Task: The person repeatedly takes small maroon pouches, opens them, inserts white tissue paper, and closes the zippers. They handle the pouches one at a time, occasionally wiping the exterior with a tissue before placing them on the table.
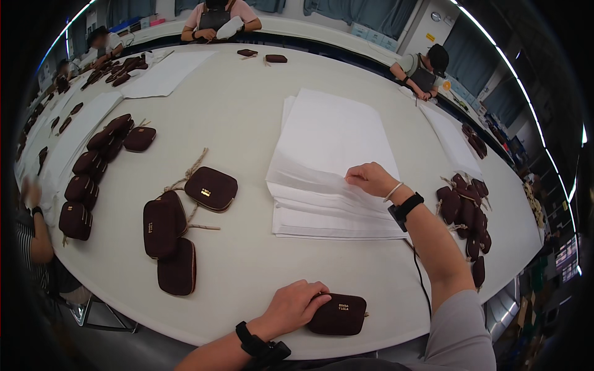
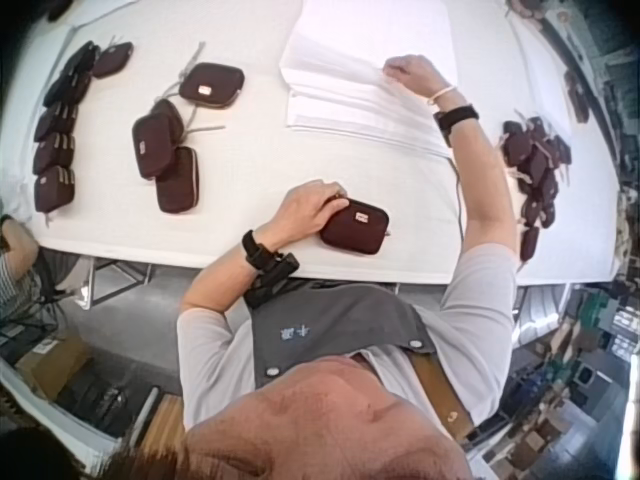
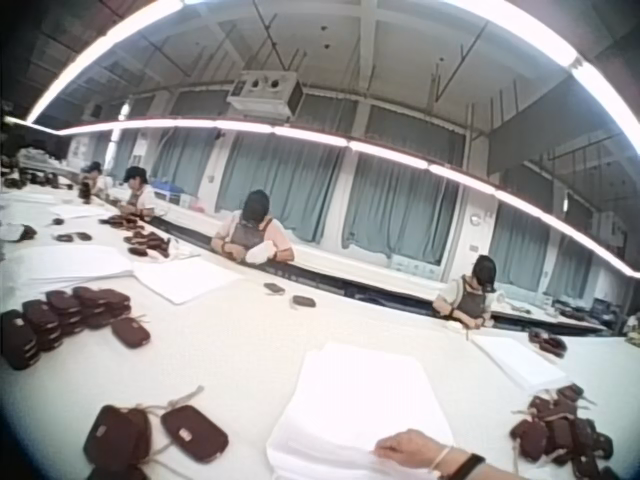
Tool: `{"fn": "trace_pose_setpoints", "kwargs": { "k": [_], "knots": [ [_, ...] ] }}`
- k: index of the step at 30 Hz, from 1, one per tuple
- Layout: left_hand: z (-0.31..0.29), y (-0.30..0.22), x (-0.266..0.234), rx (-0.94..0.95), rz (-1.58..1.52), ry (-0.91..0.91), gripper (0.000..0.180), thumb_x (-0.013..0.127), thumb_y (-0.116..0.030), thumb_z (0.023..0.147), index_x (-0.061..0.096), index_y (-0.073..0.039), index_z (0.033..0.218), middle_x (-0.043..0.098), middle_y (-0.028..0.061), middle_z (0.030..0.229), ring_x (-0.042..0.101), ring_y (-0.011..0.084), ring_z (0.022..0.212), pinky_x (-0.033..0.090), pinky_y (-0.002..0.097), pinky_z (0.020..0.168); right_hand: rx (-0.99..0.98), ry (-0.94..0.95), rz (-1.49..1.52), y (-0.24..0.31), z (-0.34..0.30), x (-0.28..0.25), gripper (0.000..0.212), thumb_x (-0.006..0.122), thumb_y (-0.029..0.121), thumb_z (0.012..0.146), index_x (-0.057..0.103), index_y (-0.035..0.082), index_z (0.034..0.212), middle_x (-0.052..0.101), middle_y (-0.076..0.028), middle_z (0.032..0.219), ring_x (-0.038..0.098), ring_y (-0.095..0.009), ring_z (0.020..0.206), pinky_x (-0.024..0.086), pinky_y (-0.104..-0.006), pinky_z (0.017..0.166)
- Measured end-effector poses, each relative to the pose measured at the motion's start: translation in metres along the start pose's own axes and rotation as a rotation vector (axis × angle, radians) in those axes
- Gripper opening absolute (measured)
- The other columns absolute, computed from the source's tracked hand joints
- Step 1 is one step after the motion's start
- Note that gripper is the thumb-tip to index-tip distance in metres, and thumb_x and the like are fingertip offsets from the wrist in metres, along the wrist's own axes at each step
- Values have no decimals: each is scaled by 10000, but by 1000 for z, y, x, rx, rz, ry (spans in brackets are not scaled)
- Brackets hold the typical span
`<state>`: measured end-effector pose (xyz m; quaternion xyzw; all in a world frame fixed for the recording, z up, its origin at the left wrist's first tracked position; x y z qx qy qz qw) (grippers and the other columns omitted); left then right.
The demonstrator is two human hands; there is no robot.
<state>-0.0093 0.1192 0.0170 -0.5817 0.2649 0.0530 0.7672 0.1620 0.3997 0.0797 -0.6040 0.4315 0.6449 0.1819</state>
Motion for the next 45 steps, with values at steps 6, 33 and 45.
{"fn": "trace_pose_setpoints", "kwargs": {
  "k": [6,33,45],
  "knots": [
    [-1,2,1,1,-11,-6,196,595,-303,1008,670,-122,1024,633,80,780,630,278,792,504,400,699,160,-381,-59,-34,18,17,259,548,259,982,693,51,927,722,-164,869,671,-378,826,525,-464,763],
    [-73,-57,21,327,18,-66,237,848,-171,767,735,-83,955,689,58,845,659,228,785,533,330,628,-342,-133,418,157,-238,26,296,733,291,938,677,41,1085,603,-52,651,495,-179,528,395,-291,530],
    [-138,-29,57,-25,-126,-85,209,882,-114,727,777,-84,904,743,76,902,691,213,849,547,329,736,-265,486,738,178,-256,109,215,519,213,1039,630,29,1024,628,-173,748,593,-367,648,472,-405,638]
  ]
}}
Point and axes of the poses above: each hand's wrist, its own z-axis towards the middle knuckle, its own x-axis out of the palm, y = z × x, the point moved 5 cm from there along z, towards the middle knuckle
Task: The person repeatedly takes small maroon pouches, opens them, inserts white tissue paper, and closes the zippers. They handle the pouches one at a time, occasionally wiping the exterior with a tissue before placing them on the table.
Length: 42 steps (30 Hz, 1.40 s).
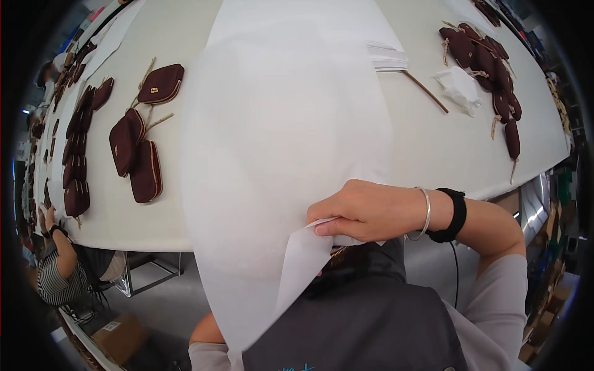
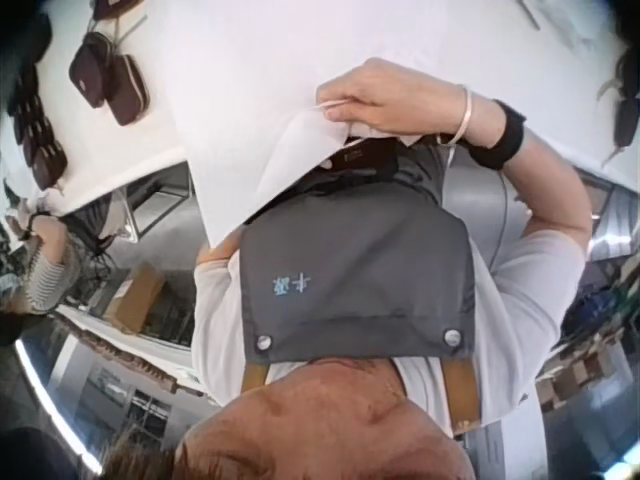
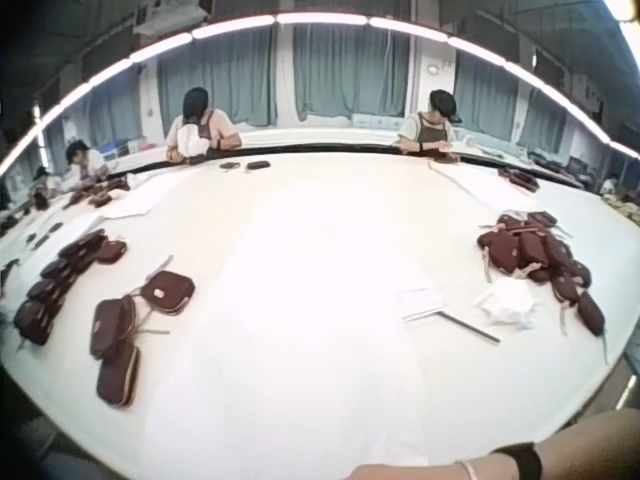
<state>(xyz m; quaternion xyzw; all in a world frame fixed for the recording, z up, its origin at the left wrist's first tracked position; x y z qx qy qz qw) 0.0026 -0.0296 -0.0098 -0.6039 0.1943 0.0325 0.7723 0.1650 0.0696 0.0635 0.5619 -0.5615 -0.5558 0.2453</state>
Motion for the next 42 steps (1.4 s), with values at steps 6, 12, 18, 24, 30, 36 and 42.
{"fn": "trace_pose_setpoints", "kwargs": {
  "k": [6,12,18,24,30,36,42],
  "knots": [
    [-6,-3,1,-59,-18,116,204,887,-99,723,785,-93,900,744,70,905,692,211,861,549,341,754,22,223,-50,-6,-5,30,152,510,71,927,636,-8,961,645,-216,719,625,-389,639,500,-444,627],
    [24,-28,-4,142,120,21,250,862,-115,771,756,-66,991,725,79,972,688,206,887,545,318,671,105,120,-81,-28,-2,23,212,523,53,850,658,-65,737,636,-265,685,652,-417,648,520,-467,637],
    [34,-29,-3,153,170,84,215,861,-144,769,735,-67,924,695,58,908,637,195,846,507,303,661,172,107,29,-29,-8,21,226,553,84,854,636,-48,691,630,-221,649,643,-378,605,511,-437,602],
    [30,-19,-5,-157,-1,94,188,844,-126,790,731,-89,935,646,31,841,601,179,794,483,309,641,103,-350,304,-26,-28,17,254,682,213,936,683,3,1078,717,-156,864,705,-276,767,545,-336,715],
    [27,-18,-14,-120,-96,114,193,834,-71,790,748,-105,959,614,18,870,603,138,825,471,282,632,-39,-125,295,-34,-35,27,554,787,263,895,612,21,1361,731,-175,1138,715,-235,983,520,-304,879],
    [14,-10,-15,-237,-226,128,208,821,-9,784,754,-67,972,614,40,1022,612,138,864,490,269,672,-57,176,194,-27,-24,28,598,799,315,875,598,40,1367,730,-156,1037,696,-250,861,507,-324,760],
    [17,-14,-14,-207,-298,76,193,822,-14,784,754,-62,958,619,28,990,604,133,833,465,254,650,80,392,167,-21,-7,34,403,750,371,884,674,68,1139,661,-130,780,593,-266,653,453,-377,612]
  ]
}}
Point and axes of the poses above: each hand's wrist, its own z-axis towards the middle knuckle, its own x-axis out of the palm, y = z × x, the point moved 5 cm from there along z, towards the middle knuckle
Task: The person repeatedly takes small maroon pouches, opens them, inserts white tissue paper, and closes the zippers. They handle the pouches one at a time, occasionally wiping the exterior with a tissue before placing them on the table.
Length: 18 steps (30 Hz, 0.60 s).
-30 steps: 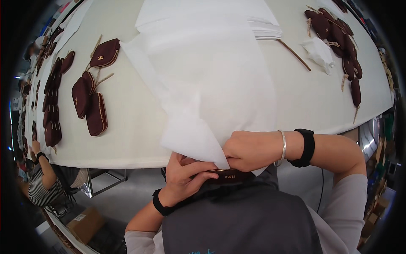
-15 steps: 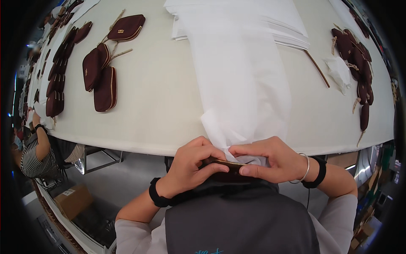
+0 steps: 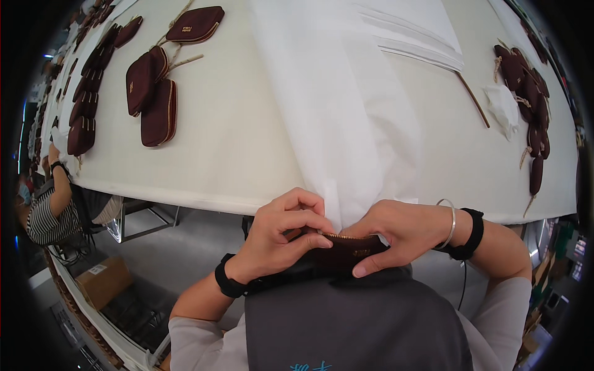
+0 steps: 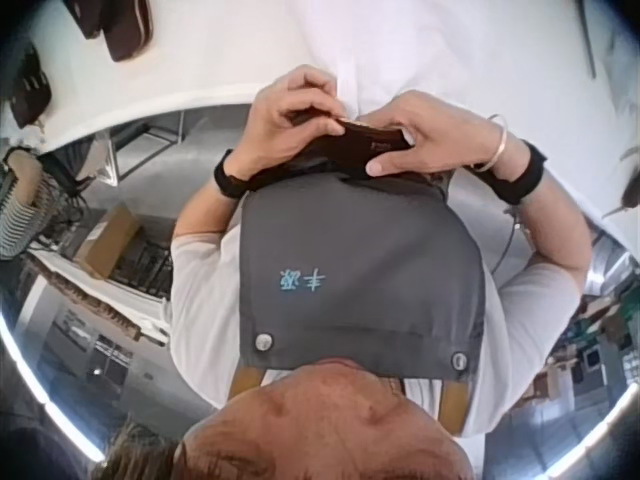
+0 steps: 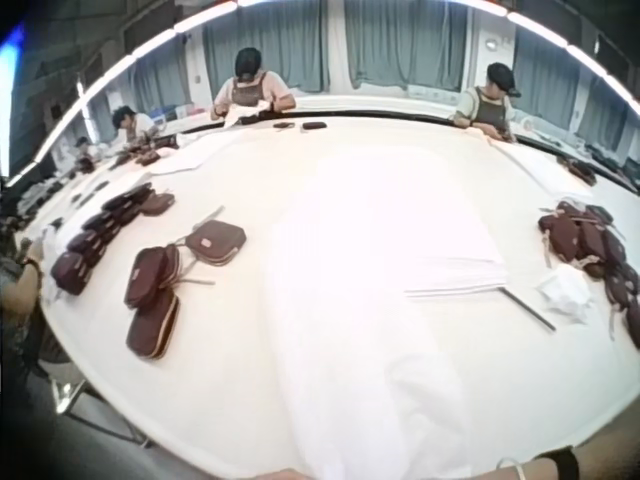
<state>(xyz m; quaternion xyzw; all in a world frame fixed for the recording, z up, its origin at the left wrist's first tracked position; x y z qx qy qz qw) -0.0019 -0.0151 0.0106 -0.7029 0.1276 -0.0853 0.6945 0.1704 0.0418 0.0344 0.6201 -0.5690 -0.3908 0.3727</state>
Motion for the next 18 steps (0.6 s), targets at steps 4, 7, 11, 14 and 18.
{"fn": "trace_pose_setpoints", "kwargs": {
  "k": [4,7,11,14,18],
  "knots": [
    [3,-8,1,19,100,8,157,802,-26,807,737,-68,943,638,29,908,596,139,792,446,260,626,-18,-46,-9,0,-4,3,351,778,296,886,668,32,1089,663,-126,788,590,-239,650,459,-351,608],
    [3,-12,1,-50,217,49,139,759,-16,842,704,-65,959,644,51,879,584,164,763,449,279,635,-94,-196,11,-2,-11,4,348,754,272,887,671,54,1145,667,-134,797,588,-251,641,456,-356,597],
    [-6,-3,2,-118,237,47,145,703,-3,878,650,-42,1006,636,83,871,569,212,736,461,326,657,-55,-334,51,-5,-33,-13,393,705,240,885,649,82,1241,663,-159,808,596,-294,649,459,-381,614],
    [-2,-7,6,-57,336,92,148,677,0,887,621,-15,1023,630,94,860,578,245,748,469,352,683,-55,-228,28,2,-41,-11,456,655,126,849,610,50,1297,692,-179,874,626,-330,696,484,-404,646],
    [8,-21,15,99,467,108,259,782,-132,840,638,-37,1033,630,96,933,595,265,819,481,358,722,-89,-110,-93,-8,-25,4,467,619,61,825,593,18,1289,694,-194,890,645,-343,746,493,-425,663]
  ]
}}
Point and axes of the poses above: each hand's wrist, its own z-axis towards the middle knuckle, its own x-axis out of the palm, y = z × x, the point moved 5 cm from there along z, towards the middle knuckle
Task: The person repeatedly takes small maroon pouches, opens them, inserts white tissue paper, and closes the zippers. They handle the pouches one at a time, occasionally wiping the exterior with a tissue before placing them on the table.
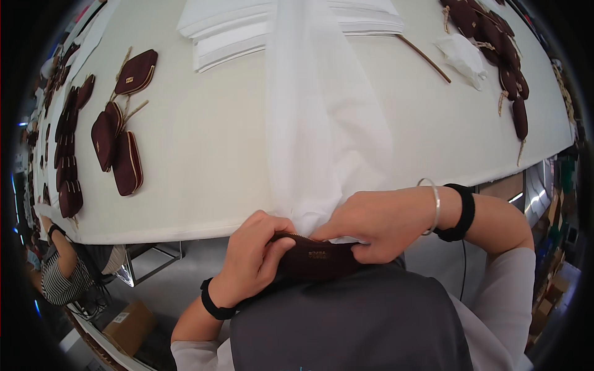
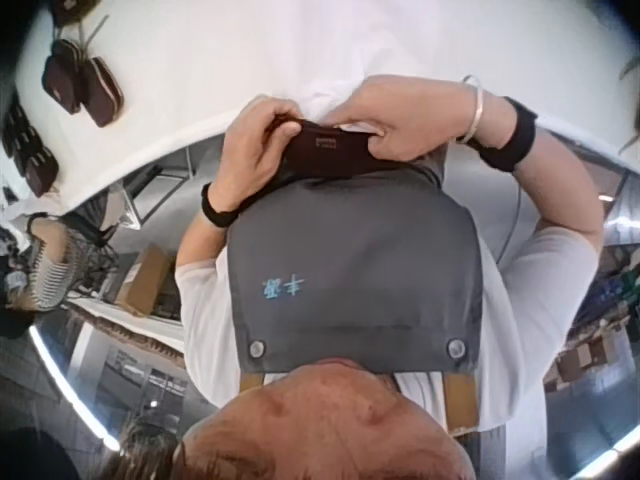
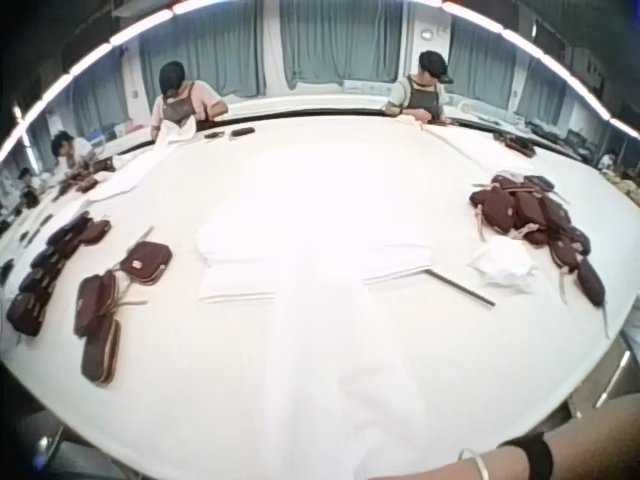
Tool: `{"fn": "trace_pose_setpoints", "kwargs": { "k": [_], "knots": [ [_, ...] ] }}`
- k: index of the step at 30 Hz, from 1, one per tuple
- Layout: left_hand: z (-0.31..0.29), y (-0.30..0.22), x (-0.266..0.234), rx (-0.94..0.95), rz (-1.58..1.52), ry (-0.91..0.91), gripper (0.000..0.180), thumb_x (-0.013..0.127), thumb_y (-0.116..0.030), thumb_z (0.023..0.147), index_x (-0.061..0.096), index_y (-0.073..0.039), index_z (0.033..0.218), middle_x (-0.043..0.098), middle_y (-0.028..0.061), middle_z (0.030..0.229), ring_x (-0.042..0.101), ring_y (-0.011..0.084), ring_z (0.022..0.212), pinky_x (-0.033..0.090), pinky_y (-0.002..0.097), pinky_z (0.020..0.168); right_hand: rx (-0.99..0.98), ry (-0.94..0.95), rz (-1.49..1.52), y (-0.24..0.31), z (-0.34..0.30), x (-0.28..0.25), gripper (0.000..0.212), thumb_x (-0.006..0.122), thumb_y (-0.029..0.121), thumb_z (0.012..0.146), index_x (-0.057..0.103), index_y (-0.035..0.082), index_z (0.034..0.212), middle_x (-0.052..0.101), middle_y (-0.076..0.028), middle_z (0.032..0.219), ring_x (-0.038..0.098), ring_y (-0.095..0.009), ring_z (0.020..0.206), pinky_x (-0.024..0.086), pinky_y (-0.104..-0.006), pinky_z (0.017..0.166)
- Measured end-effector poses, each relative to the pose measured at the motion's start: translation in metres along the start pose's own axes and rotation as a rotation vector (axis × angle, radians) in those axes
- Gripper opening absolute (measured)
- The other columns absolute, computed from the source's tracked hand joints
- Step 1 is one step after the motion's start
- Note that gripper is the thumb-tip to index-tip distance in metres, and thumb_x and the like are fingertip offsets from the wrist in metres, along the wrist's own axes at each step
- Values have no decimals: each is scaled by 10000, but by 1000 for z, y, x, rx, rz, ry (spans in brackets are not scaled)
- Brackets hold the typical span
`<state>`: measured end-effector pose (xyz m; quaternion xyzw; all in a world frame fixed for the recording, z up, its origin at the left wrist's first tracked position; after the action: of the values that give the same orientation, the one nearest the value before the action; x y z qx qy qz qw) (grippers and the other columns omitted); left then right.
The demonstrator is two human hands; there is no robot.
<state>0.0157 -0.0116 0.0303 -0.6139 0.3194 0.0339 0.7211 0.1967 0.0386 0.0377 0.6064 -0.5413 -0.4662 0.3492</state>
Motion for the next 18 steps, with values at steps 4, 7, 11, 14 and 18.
{"fn": "trace_pose_setpoints", "kwargs": {
  "k": [4,7,11,14,18],
  "knots": [
    [13,-34,8,343,56,9,522,910,-270,695,659,-72,1107,628,120,1095,626,292,981,538,383,798,54,87,-26,-2,9,3,412,639,66,797,616,-7,1202,663,-190,825,626,-355,729,489,-428,668],
    [24,-23,16,114,-40,86,495,909,-212,712,653,-58,1107,650,109,1077,651,263,914,549,348,763,9,-145,121,-3,-17,-5,432,709,101,791,631,13,1207,676,-157,883,621,-341,714,490,-427,666],
    [30,-13,15,-171,-239,234,466,885,-186,774,650,-36,1147,711,93,1008,675,218,781,557,331,747,-120,-677,-358,0,-63,-11,343,774,203,843,656,92,1145,652,-67,955,633,-278,729,494,-393,650],
    [38,-8,20,-310,-373,408,403,846,-196,836,675,-26,1158,742,83,956,666,187,714,549,309,732,83,-717,-310,-9,-78,16,322,782,208,840,668,129,1130,627,-38,899,613,-242,674,475,-357,586],
    [46,-3,25,-572,-425,650,265,783,-193,901,726,-14,1087,749,73,954,652,163,751,529,272,739,160,-940,-190,-24,-80,22,143,769,192,866,711,104,962,628,-29,845,597,-193,603,447,-314,527]
  ]
}}
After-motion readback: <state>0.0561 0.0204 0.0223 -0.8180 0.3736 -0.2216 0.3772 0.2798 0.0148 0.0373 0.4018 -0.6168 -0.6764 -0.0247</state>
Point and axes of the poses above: each hand's wrist, its own z-axis towards the middle knuckle, its own x-axis out of the palm, y = z × x, the point moved 5 cm from there along z, towards the middle knuckle
